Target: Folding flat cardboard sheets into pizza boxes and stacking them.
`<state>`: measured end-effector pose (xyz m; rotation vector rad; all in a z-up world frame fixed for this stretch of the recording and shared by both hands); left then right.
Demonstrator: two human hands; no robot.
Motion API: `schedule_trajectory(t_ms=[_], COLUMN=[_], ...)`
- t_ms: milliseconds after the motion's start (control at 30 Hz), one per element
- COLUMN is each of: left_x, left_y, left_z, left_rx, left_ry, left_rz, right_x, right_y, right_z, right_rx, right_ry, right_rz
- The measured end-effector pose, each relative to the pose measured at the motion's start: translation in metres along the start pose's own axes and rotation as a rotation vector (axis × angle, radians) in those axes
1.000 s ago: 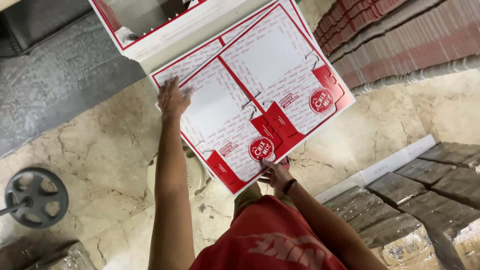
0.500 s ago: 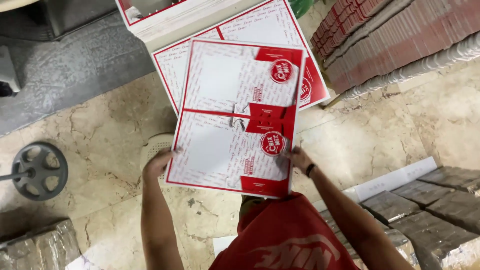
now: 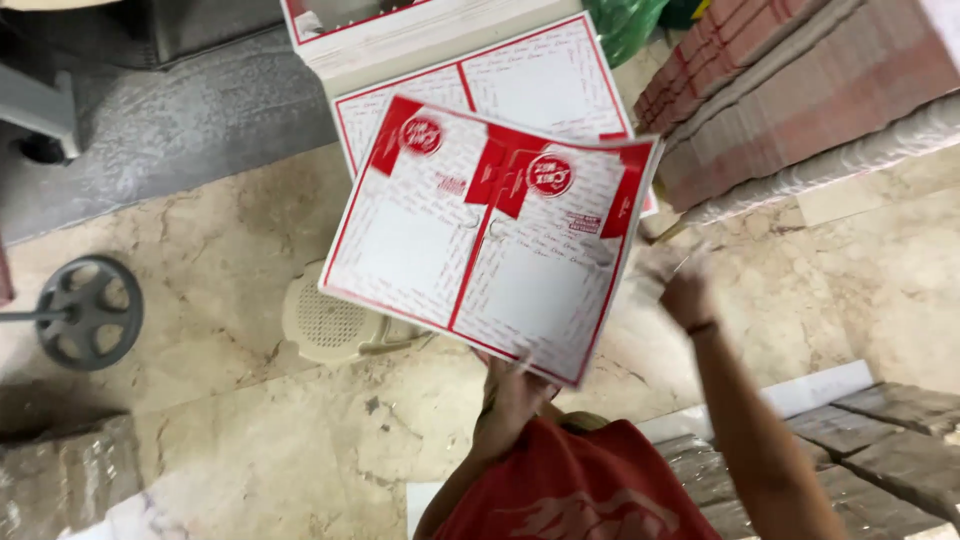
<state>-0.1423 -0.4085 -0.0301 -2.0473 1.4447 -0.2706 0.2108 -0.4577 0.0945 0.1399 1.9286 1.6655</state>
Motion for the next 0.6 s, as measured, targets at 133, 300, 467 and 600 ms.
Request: schedule_trajectory(t_ms=[133, 300, 467, 600], left_x=[0.005, -0.078, -0.239, -0.286], left_y=[-0.042, 0.012, 0.092, 0.065], left_z=[0.007, 0.004, -0.009, -0.057], left_rx=[0.094, 0.27, -0.351, -0.366], left_ry=[0.323, 0.35, -0.486, -0.441], left_rz=[0.044, -0.086, -0.239, 0.175], right_x=[0.09, 0.115, 0.055, 0.032], right_y=[-0.066, -0.107, -0.126, -0.143], right_z=[-0.089, -0.108, -0.025, 0.0], right_rx=[0.359, 0.364, -0.099, 0.207], right_ry=[-0.698, -0.916, -0.5, -0.818], right_rz=[1.46, 2.055, 1.553, 1.898])
Point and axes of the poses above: each hand's wrist, its own z-axis towards the middle knuckle, its own y-axis out of the back of the hand, x = y × z, the point moved 1 cm from there along z, towards the middle knuckle, and after that the axes turned 3 degrees about z, right-handed, at the moved point
